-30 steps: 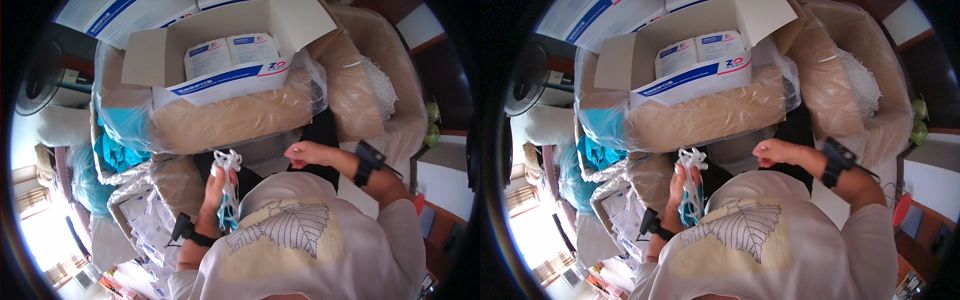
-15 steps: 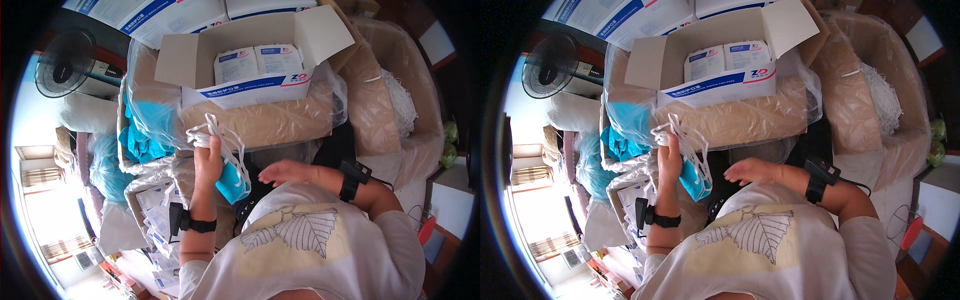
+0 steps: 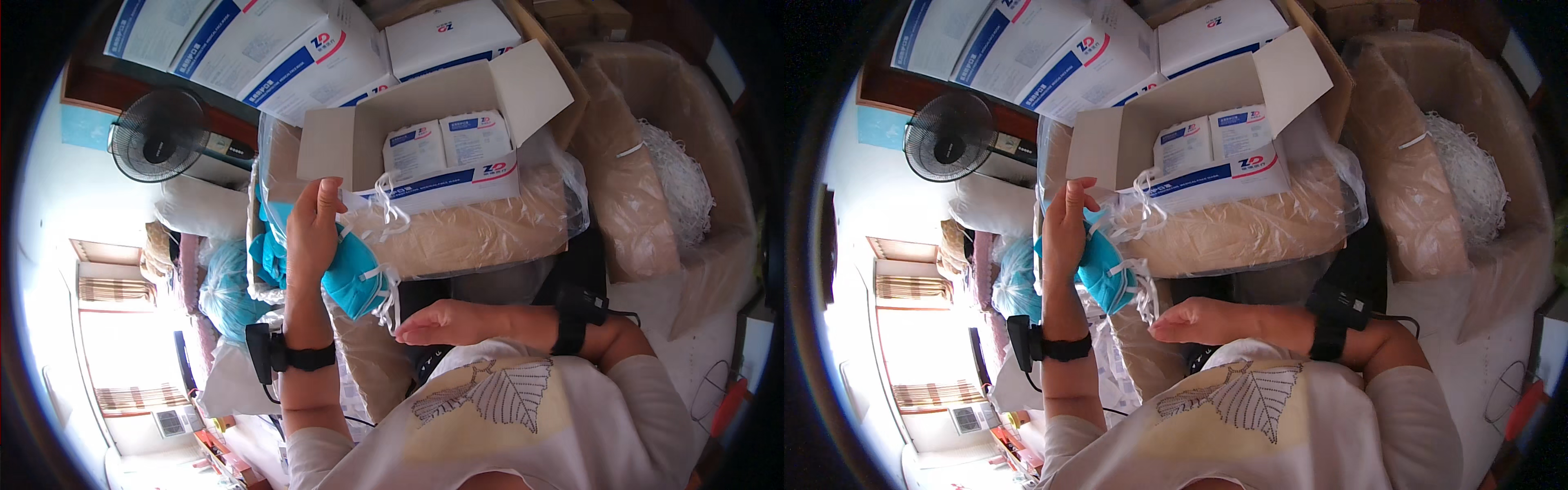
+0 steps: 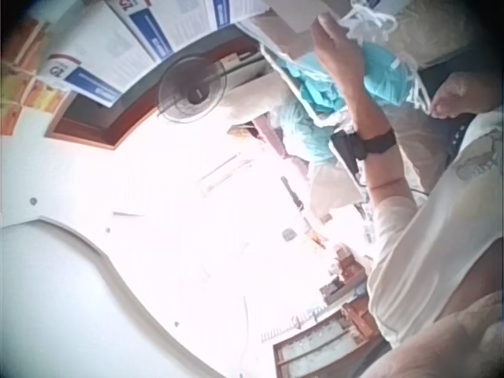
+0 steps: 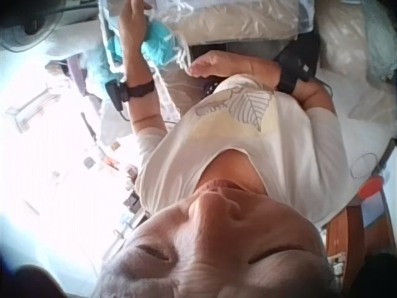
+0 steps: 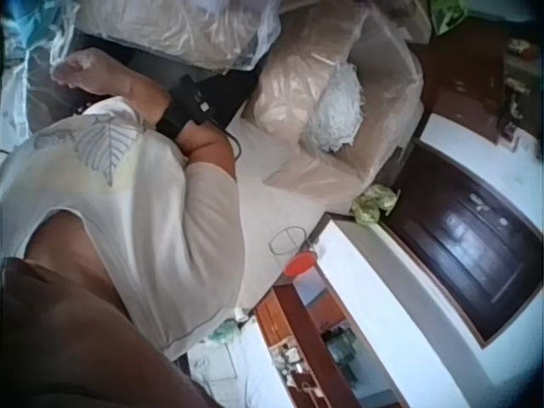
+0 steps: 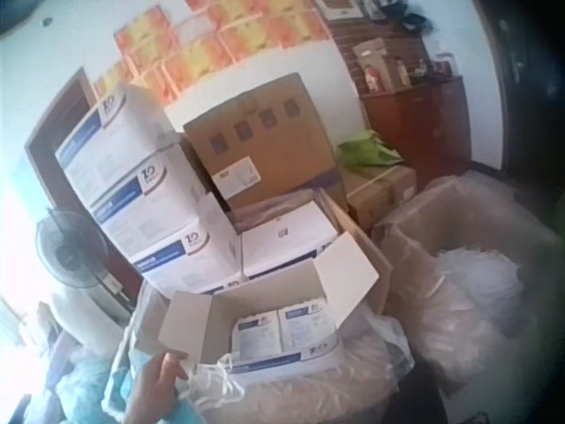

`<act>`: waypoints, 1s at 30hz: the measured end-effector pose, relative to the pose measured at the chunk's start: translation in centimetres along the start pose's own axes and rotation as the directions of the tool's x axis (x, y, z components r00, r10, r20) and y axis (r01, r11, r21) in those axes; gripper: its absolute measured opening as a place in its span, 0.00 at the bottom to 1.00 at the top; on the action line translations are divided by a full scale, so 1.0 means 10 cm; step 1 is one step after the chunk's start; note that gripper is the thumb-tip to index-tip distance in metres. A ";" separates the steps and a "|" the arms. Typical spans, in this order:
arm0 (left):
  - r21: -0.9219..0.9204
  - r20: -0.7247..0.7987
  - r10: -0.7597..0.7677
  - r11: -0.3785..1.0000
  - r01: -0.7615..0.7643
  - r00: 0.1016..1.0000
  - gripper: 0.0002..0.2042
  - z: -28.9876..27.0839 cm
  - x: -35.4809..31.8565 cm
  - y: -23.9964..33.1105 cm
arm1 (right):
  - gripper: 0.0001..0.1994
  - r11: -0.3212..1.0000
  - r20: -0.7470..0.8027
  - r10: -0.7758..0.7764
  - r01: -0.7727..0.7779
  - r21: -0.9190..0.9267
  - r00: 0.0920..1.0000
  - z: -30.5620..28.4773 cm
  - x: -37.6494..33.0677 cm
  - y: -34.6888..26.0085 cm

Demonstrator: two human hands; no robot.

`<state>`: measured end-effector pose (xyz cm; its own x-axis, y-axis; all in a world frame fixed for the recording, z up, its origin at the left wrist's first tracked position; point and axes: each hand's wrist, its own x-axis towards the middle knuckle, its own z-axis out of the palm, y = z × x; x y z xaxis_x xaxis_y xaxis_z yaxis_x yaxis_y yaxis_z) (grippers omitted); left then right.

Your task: The person is seen taking masks out of small individual packages and putting them into a larger box.

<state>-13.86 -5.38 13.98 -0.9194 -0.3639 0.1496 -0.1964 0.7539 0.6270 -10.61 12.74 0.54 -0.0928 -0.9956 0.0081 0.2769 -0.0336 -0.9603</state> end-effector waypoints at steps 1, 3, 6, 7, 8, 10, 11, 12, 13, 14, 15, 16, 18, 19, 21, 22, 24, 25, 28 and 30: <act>-0.014 -0.019 -0.008 1.000 0.008 1.000 0.22 0.02 0.03 0.02 | 0.20 0.999 -0.013 -0.030 0.030 0.018 0.999 0.02 0.02 -0.04; -0.047 -0.045 -0.016 0.999 0.014 0.999 0.23 0.05 0.08 0.05 | 0.21 0.997 -0.063 -0.071 0.073 0.034 0.996 0.07 0.07 -0.04; -0.124 -0.084 -0.073 0.990 0.063 0.994 0.24 0.07 0.14 0.02 | 0.25 0.980 -0.174 -0.186 0.194 0.035 0.967 0.08 0.14 -0.05; -0.171 -0.096 -0.096 0.982 0.079 0.991 0.24 0.06 0.16 -0.04 | 0.24 0.984 -0.263 -0.160 0.176 0.040 0.951 0.06 0.15 -0.06; -0.217 -0.107 -0.120 0.972 0.094 0.987 0.24 0.06 0.18 -0.08 | 0.23 0.986 -0.350 -0.132 0.158 0.048 0.928 0.03 0.16 -0.07; -0.310 -0.105 -0.173 0.941 0.133 0.979 0.24 0.07 0.18 -0.08 | 0.22 0.987 -0.487 -0.157 0.152 -0.052 0.859 -0.05 0.15 -0.08; -0.356 -0.103 -0.200 0.922 0.152 0.974 0.25 0.07 0.17 -0.08 | 0.22 0.978 -0.529 -0.210 0.181 -0.108 0.822 -0.07 0.15 -0.08; -0.400 -0.096 -0.209 0.904 0.154 0.973 0.25 0.07 0.16 -0.09 | 0.23 0.965 -0.566 -0.262 0.205 -0.164 0.781 -0.09 0.15 -0.08; -0.442 -0.090 -0.217 0.883 0.156 0.972 0.25 0.08 0.14 -0.10 | 0.24 0.949 -0.598 -0.314 0.227 -0.220 0.737 -0.10 0.17 -0.07; -0.484 -0.083 -0.226 0.861 0.159 0.971 0.25 0.07 0.12 -0.10 | 0.24 0.929 -0.622 -0.367 0.242 -0.280 0.692 -0.13 0.20 -0.05; -0.539 -0.083 -0.244 0.826 0.162 0.966 0.24 0.08 0.11 -0.10 | 0.25 0.906 -0.642 -0.418 0.250 -0.341 0.643 -0.18 0.23 -0.04; -0.592 -0.082 -0.262 0.789 0.164 0.962 0.24 0.09 0.09 -0.10 | 0.25 0.880 -0.656 -0.469 0.254 -0.401 0.591 -0.21 0.25 -0.05; -0.654 -0.083 -0.296 0.737 0.173 0.951 0.24 0.10 0.05 -0.11 | 0.24 0.894 -0.655 -0.429 0.192 -0.404 0.622 -0.22 0.21 -0.13; -0.665 -0.085 -0.313 0.725 0.180 0.946 0.24 0.11 0.03 -0.13 | 0.24 0.901 -0.653 -0.407 0.160 -0.404 0.639 -0.21 0.19 -0.18; -0.691 -0.101 -0.339 0.701 0.179 0.935 0.24 0.12 0.00 -0.20 | 0.28 0.852 -0.522 -0.477 0.226 -0.473 0.707 -0.19 0.24 -0.13; -0.704 -0.114 -0.349 0.689 0.172 0.930 0.23 0.13 -0.02 -0.27 | 0.29 0.839 -0.458 -0.505 0.290 -0.461 0.732 -0.16 0.26 -0.17; -0.663 -0.204 -0.351 0.736 0.135 0.914 0.22 0.16 -0.04 -0.34 | 0.30 0.827 -0.365 -0.540 0.400 -0.395 0.758 -0.09 0.28 -0.23; -0.603 -0.279 -0.337 0.790 0.109 0.899 0.22 0.20 -0.06 -0.35 | 0.29 0.851 -0.414 -0.520 0.416 -0.319 0.747 -0.07 0.29 -0.28; -0.427 -0.488 -0.244 0.904 0.015 0.838 0.20 0.33 -0.11 -0.36 | 0.25 0.881 -0.562 -0.442 0.457 -0.123 0.700 -0.01 0.39 -0.40; -0.352 -0.573 -0.213 0.936 -0.003 0.791 0.18 0.44 -0.17 -0.33 | 0.22 0.882 -0.660 -0.379 0.469 -0.046 0.648 -0.03 0.48 -0.40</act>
<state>-13.18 -4.84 8.36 -0.4904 -0.7619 0.4232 -0.0611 0.5145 0.8553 -12.44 8.07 4.31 -0.7968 -0.5752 0.1853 0.1569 -0.4930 -0.8558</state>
